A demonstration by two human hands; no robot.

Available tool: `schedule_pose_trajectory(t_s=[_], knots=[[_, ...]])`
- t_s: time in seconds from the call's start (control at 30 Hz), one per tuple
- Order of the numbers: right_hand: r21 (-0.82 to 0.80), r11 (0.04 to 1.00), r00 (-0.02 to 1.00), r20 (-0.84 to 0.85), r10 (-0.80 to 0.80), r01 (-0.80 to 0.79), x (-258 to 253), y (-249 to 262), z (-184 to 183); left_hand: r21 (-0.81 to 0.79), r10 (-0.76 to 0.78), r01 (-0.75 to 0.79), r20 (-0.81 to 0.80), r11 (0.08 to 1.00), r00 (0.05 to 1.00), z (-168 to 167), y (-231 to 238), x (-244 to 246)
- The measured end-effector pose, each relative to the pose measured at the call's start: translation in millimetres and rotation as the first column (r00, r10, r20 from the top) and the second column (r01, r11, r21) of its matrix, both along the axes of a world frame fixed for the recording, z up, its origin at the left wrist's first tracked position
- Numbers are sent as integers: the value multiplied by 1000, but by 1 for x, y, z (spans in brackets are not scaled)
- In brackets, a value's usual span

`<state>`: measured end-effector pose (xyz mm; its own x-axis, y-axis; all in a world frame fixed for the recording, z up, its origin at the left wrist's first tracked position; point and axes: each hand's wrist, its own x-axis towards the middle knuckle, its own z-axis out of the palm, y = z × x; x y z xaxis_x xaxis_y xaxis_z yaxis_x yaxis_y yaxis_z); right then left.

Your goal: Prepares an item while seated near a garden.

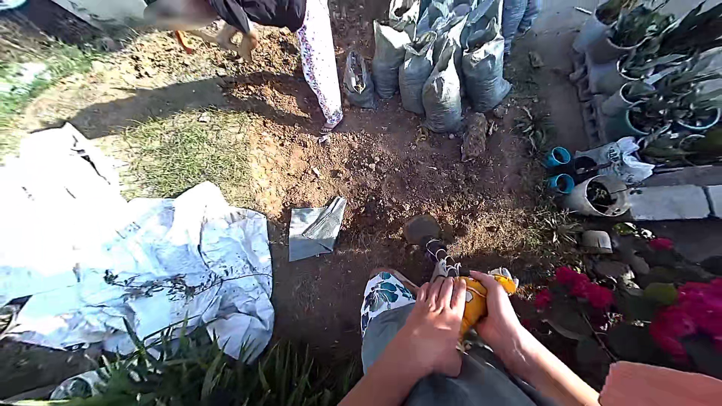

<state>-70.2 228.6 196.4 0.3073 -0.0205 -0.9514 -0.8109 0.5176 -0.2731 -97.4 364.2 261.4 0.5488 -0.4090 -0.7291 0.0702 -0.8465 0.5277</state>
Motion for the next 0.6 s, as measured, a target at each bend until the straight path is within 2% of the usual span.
schedule_pose_trajectory(t_s=[0.07,0.17,0.27,0.33,0.4,0.43,0.47,0.5,0.53,0.57,0.6], knots=[[41,999,1000,16,13,-14,-20,9,-4,-10,54,-54,-12,998,998,4,2,-10],[131,987,995,54,83,-90,-40,34,-11,129,206,-213,66,969,976,-21,-7,-26],[181,978,993,58,98,-107,-59,56,-15,252,156,-156,19,955,988,-32,8,-38],[189,977,994,48,94,-102,-70,67,-19,218,111,-123,66,968,992,-46,28,-54],[167,973,986,54,155,-162,-89,72,-21,123,146,-166,159,979,976,-66,47,-77],[102,969,973,82,216,-223,-96,74,-20,57,187,-202,197,978,962,-76,56,-84],[-35,953,945,127,302,-300,-106,75,-17,-2,234,-239,209,971,950,-84,63,-91],[-242,892,885,182,428,-381,-119,73,-12,-17,239,-240,184,971,953,-87,68,-95],[-470,759,765,235,600,-451,-131,67,-5,-11,222,-223,162,975,961,-87,69,-97],[-690,547,575,228,786,-474,-138,61,1,6,190,-193,148,981,971,-85,70,-98],[-852,295,348,144,926,-432,-142,56,9,30,153,-159,134,987,979,-82,70,-99]])
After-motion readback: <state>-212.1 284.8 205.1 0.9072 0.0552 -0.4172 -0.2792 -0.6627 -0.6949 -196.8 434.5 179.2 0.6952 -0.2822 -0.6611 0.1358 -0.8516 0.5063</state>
